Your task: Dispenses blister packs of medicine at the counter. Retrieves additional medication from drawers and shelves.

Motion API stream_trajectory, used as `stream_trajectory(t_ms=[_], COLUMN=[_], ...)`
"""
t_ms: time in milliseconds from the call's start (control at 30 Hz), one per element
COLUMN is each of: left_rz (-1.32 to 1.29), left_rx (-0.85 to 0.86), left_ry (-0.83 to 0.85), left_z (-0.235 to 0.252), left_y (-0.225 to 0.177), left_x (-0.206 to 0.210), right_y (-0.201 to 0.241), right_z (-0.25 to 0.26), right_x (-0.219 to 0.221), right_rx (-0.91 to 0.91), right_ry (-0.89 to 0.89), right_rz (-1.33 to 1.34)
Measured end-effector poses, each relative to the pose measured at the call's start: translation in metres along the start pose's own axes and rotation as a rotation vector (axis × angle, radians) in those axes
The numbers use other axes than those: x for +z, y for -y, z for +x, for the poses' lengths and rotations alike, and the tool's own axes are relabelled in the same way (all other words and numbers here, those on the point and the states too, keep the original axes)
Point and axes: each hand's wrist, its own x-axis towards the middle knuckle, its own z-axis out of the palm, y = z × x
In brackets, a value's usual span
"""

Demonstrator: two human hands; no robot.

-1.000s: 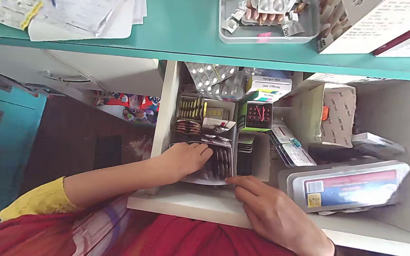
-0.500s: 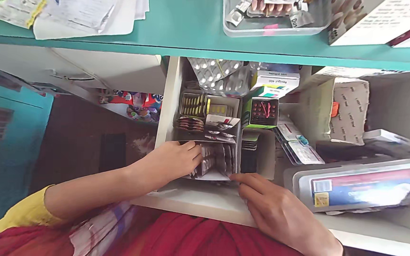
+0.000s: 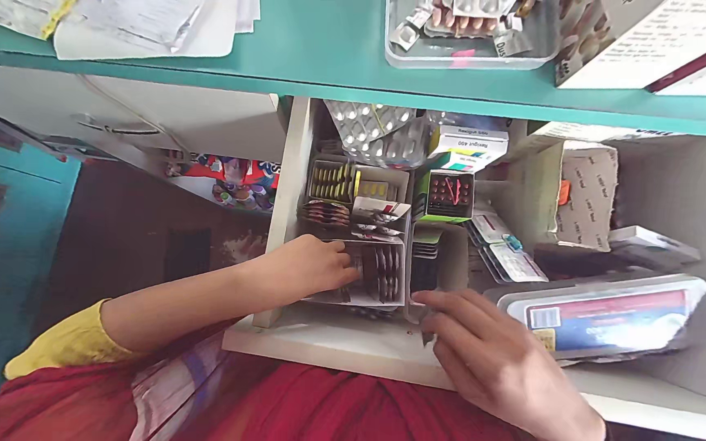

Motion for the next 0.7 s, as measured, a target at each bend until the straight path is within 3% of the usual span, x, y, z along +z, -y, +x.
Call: stream_trajectory(t_ms=[167, 300, 400, 567, 700], left_rz=[0.091, 0.061, -0.001, -0.039, -0.181], left_rx=[-0.011, 0.03, 0.081, 0.079, 0.072], left_ry=[-0.061, -0.158, -0.228, -0.335, -0.36], left_z=[-0.007, -0.004, 0.007, 0.021, 0.024], left_y=[-0.003, -0.002, 0.001, 0.003, 0.009], left_x=[-0.015, -0.023, -0.024, -0.011, -0.007], right_y=[0.002, 0.006, 0.007, -0.004, -0.009], right_z=[0.022, 0.042, 0.055, 0.062, 0.064], right_x=[-0.029, -0.029, -0.015, -0.005, -0.002], right_rx=[-0.036, -0.028, -0.025, -0.202, -0.334], right_ry=[-0.164, -0.023, -0.002, 0.153, 0.133], right_rz=[0.061, 0.089, -0.037, -0.304, -0.399])
